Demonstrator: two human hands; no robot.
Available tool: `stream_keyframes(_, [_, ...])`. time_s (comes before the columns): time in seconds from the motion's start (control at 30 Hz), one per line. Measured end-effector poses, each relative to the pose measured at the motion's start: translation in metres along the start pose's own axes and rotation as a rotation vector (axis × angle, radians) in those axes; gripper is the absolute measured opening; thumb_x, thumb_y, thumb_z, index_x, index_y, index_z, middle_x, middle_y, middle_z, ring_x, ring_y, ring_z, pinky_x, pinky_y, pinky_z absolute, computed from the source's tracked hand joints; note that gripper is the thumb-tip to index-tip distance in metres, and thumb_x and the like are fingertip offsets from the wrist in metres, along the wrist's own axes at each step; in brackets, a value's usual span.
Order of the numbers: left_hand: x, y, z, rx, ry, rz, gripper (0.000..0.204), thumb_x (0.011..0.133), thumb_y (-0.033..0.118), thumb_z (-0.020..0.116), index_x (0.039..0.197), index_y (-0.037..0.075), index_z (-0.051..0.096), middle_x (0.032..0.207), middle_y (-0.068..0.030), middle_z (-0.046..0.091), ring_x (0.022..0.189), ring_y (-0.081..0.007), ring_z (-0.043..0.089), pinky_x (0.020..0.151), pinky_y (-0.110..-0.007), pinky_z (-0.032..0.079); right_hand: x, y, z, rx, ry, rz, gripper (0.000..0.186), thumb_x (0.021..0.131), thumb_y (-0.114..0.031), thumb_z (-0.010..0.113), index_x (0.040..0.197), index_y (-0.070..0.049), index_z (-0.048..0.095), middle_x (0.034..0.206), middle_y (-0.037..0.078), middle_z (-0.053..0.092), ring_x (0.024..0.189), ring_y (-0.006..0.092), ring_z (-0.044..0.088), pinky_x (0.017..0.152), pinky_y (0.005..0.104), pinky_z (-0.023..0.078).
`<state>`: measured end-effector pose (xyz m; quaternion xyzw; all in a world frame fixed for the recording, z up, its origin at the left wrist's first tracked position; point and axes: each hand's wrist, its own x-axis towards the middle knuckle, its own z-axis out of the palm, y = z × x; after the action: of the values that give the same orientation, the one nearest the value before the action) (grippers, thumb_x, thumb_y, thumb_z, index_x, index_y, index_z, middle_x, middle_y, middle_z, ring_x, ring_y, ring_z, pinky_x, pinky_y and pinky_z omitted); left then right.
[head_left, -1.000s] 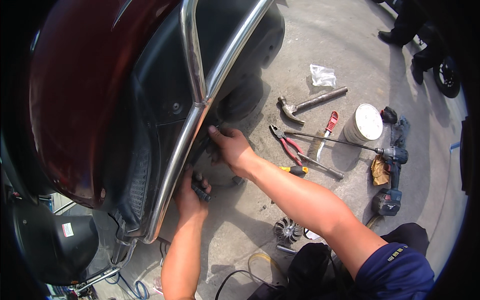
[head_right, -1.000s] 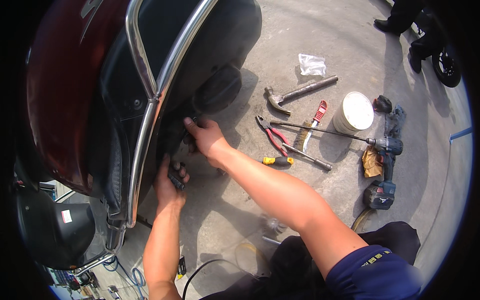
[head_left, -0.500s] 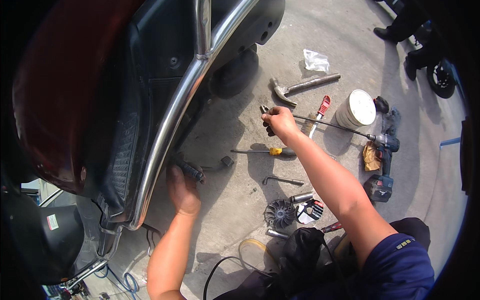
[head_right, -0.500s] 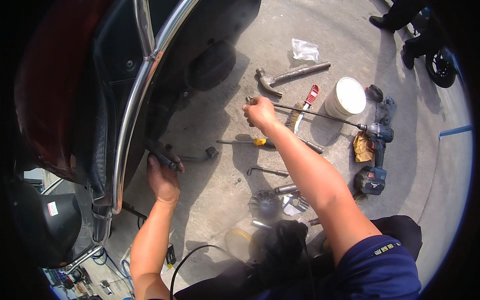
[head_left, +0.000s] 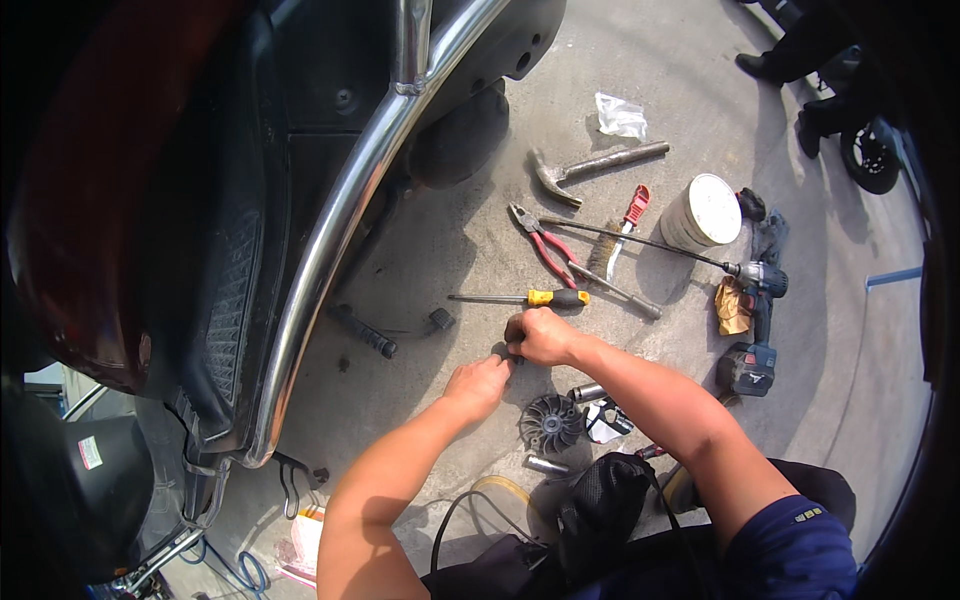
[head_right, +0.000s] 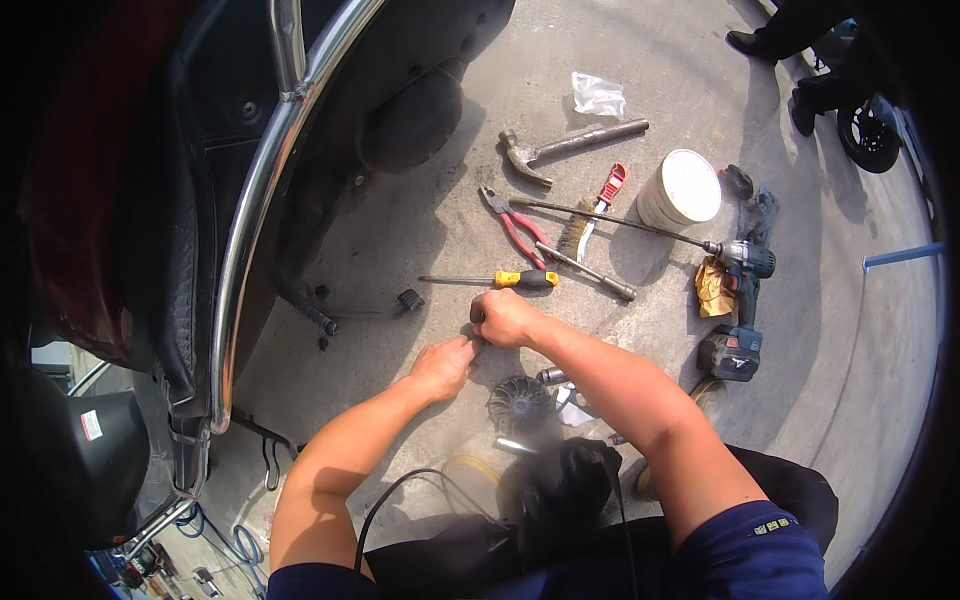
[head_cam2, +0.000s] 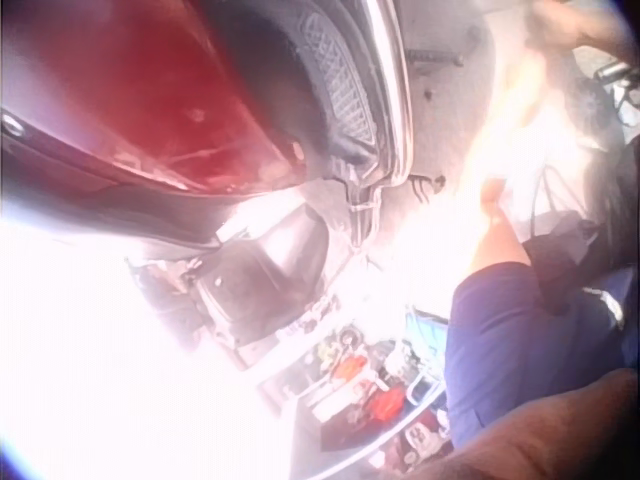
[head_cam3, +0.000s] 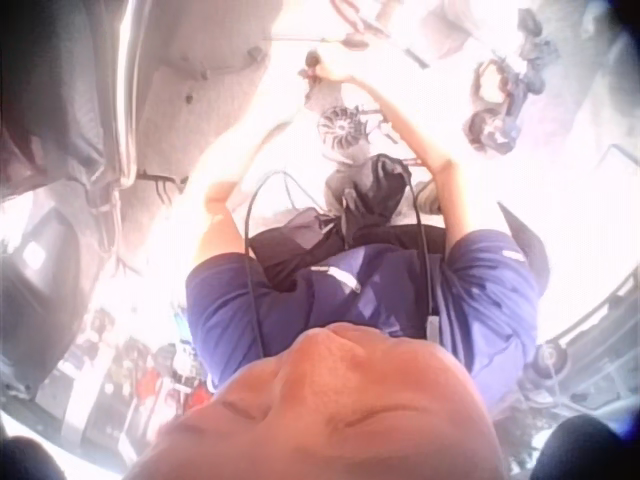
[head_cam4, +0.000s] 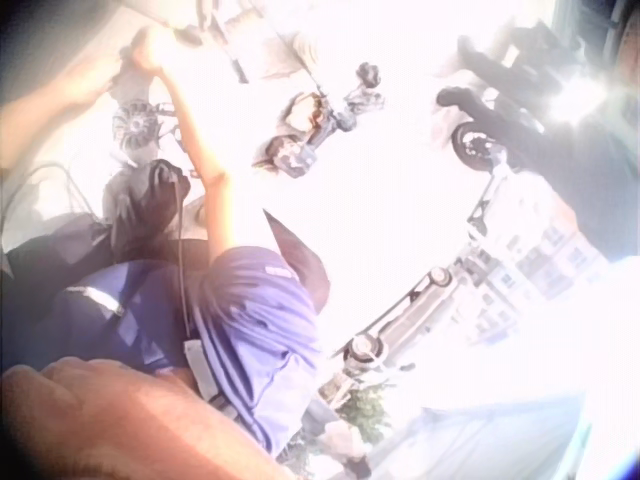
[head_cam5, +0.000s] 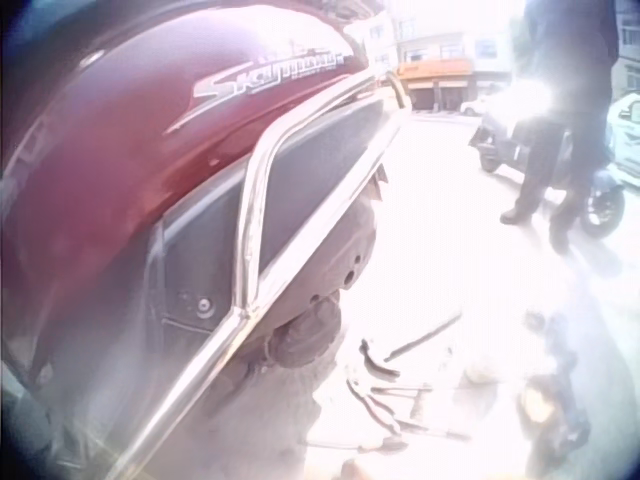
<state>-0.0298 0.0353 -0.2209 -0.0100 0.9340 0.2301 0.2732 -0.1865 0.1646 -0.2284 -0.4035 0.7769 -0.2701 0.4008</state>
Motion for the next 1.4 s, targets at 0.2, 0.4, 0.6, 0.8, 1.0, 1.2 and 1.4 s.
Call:
stream_keyframes(0.2, [0.004,0.001,-0.037,-0.487,0.461,-0.122,0.03,0.091,0.012,0.072,0.115,0.001,0.056,0.088,-0.018,0.073,0.079,-0.0307,0.072,0.072,-0.044,0.056,-0.018,-0.037,-0.027,0.732,0.053,0.178,0.019,0.089,-0.012,0.076,0.1,0.003,0.073,0.084,0.01,0.074,0.073,0.018,0.069,0.067,0.0333,0.057])
stream_keyframes(0.4, [-0.035,0.009,-0.097,-0.735,0.786,-0.011,0.038,0.086,0.005,0.08,0.115,0.002,0.056,0.082,-0.0048,0.07,0.075,-0.0087,0.064,0.069,-0.028,0.055,-0.025,-0.099,-0.053,0.838,0.13,-0.049,0.018,0.091,-0.011,0.076,0.1,0.004,0.073,0.082,0.007,0.072,0.069,0.0108,0.065,0.061,0.0266,0.052])
stream_keyframes(0.6, [-0.061,0.004,-0.111,-1.179,0.823,0.106,0.032,0.09,0.006,0.08,0.111,0.0,0.057,0.087,-0.0053,0.069,0.078,-0.0118,0.066,0.07,-0.029,0.055,-0.012,-0.151,-0.09,0.665,0.212,-0.107,0.019,0.091,-0.011,0.075,0.102,0.004,0.073,0.079,0.009,0.073,0.068,0.0117,0.067,0.063,0.029,0.056])
stream_keyframes(0.8, [-0.094,-0.018,-0.104,-1.377,0.861,-0.176,0.021,0.095,0.006,0.073,0.11,0.0,0.059,0.088,-0.0089,0.068,0.074,-0.0168,0.067,0.062,-0.031,0.054,0.029,-0.182,-0.15,0.386,0.658,-0.232,0.015,0.091,-0.01,0.072,0.102,0.0,0.074,0.083,0.014,0.075,0.072,0.0211,0.072,0.069,0.0355,0.057])
stream_keyframes(1.0, [-0.125,-0.014,-0.117,-1.768,0.994,0.006,0.031,0.106,0.037,0.056,0.116,0.008,0.059,0.094,-0.0099,0.069,0.078,-0.0236,0.068,0.063,-0.038,0.053,0.056,-0.188,-0.144,0.003,0.869,-0.471,0.014,0.088,-0.009,0.068,0.098,-0.002,0.075,0.094,0.023,0.073,0.093,0.0422,0.07,0.08,0.0464,0.057])
stream_keyframes(1.2, [-0.118,-0.005,-0.129,-1.972,0.966,0.081,0.038,0.104,0.04,0.057,0.125,0.009,0.058,0.114,-0.0114,0.066,0.097,-0.0249,0.066,0.07,-0.041,0.053,0.064,-0.189,-0.14,-0.135,0.887,-0.469,0.014,0.084,-0.008,0.067,0.095,-0.005,0.075,0.092,0.021,0.073,0.091,0.0422,0.069,0.08,0.0493,0.057])
stream_keyframes(1.4, [-0.102,-0.009,-0.144,-1.76,0.981,0.121,0.043,0.1,0.04,0.064,0.128,0.008,0.058,0.115,-0.0121,0.066,0.095,-0.0253,0.065,0.072,-0.04,0.053,0.066,-0.189,-0.13,-0.14,0.987,-0.454,0.011,0.082,-0.006,0.067,0.092,-0.005,0.073,0.09,0.02,0.072,0.088,0.0422,0.069,0.078,0.0504,0.056])
